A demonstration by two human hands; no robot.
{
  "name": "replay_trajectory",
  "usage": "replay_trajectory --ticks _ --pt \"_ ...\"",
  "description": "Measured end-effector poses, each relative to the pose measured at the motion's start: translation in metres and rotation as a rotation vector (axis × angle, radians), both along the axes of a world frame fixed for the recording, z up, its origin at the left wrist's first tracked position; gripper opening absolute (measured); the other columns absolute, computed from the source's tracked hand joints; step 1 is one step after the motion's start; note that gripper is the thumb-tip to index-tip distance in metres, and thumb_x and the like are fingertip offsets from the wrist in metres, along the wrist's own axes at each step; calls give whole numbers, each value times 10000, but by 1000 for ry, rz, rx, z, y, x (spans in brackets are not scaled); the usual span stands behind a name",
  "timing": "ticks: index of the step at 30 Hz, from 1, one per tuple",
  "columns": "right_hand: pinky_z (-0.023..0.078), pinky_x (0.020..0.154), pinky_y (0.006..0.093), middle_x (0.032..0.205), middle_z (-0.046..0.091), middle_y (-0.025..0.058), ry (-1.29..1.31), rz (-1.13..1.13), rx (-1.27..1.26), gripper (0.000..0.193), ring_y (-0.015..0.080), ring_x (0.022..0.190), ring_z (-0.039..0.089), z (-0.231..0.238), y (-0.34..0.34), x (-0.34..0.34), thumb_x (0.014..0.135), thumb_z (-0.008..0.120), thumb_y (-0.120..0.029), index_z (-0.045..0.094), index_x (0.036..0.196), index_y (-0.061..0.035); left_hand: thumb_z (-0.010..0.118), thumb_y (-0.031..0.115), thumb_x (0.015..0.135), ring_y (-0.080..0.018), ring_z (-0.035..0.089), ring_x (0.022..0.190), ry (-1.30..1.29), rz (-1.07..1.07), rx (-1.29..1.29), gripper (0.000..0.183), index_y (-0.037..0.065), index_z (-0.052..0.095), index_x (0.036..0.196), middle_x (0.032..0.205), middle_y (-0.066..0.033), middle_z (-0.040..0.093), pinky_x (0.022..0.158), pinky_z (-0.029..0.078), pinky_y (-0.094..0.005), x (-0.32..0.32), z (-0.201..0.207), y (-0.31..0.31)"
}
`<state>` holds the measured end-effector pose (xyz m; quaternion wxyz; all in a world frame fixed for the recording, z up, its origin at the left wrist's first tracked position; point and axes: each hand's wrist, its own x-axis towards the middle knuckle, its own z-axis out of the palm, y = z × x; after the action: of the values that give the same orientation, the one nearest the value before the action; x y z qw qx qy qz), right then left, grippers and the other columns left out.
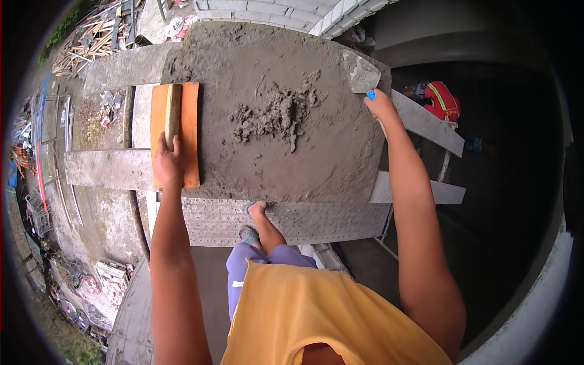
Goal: The person scoops wet cement from a wooden board using a hand trowel and applies it to the gaps between white cinder blocks on a wall. They smooth the cement into the joints and continue this process across multiple sections of the wall.
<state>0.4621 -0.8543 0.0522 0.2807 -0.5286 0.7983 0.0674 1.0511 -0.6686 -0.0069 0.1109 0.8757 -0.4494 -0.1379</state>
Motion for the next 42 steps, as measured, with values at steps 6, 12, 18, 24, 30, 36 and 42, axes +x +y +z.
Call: replay_trajectory --ticks 6,12,18,24,30,36,42 --pt "544 779 538 956 712 245 11 290 -86 356 445 911 693 -9 18 25 869 682 -325 615 1110 -72 548 544 971 -416 705 919 18 14 4 540 223 581 1404 1053 -191 739 770 558 -498 -2 3 -2" --pt "557 785 554 919 717 234 89 584 -32 291 455 888 693 19 100 113 903 645 -286 576 1088 -73 538 551 974 -412 708 915 -9 10 41 532 230 585 1395 1043 -184 744 773 561 -500 -1 6 -1" --pt "550 744 546 922 696 203 16 568 -169 306 432 877 686 62 172 146 908 679 -269 538 1085 -64 548 559 970 -424 704 908 -6 21 20 532 243 583 1396 1048 -187 740 759 554 -508 7 -3 2" --pt "536 764 549 974 680 189 -88 269 -373 346 462 913 666 16 238 172 913 697 -262 521 1149 -80 548 556 971 -424 694 963 44 41 79 541 240 576 1409 1080 -201 731 793 548 -504 1 9 -2" --pt "530 748 569 948 702 267 -11 173 54 335 492 905 669 9 218 211 949 646 -340 535 1130 -81 567 555 959 -397 717 858 -53 14 -35 521 226 620 1360 991 -183 749 721 570 -490 6 -9 3" --pt "518 748 580 930 689 286 -169 -83 -390 306 501 885 660 31 229 232 946 650 -300 539 1114 -70 569 560 954 -387 721 832 -52 15 -2 516 237 627 1352 964 -173 752 692 571 -487 8 -3 5" --pt "522 774 584 965 701 284 -64 -82 -147 345 499 902 669 -36 221 205 930 663 -356 567 1080 -60 563 562 955 -388 722 860 -31 15 -15 535 224 619 1367 1009 -168 750 706 574 -484 7 -7 2"
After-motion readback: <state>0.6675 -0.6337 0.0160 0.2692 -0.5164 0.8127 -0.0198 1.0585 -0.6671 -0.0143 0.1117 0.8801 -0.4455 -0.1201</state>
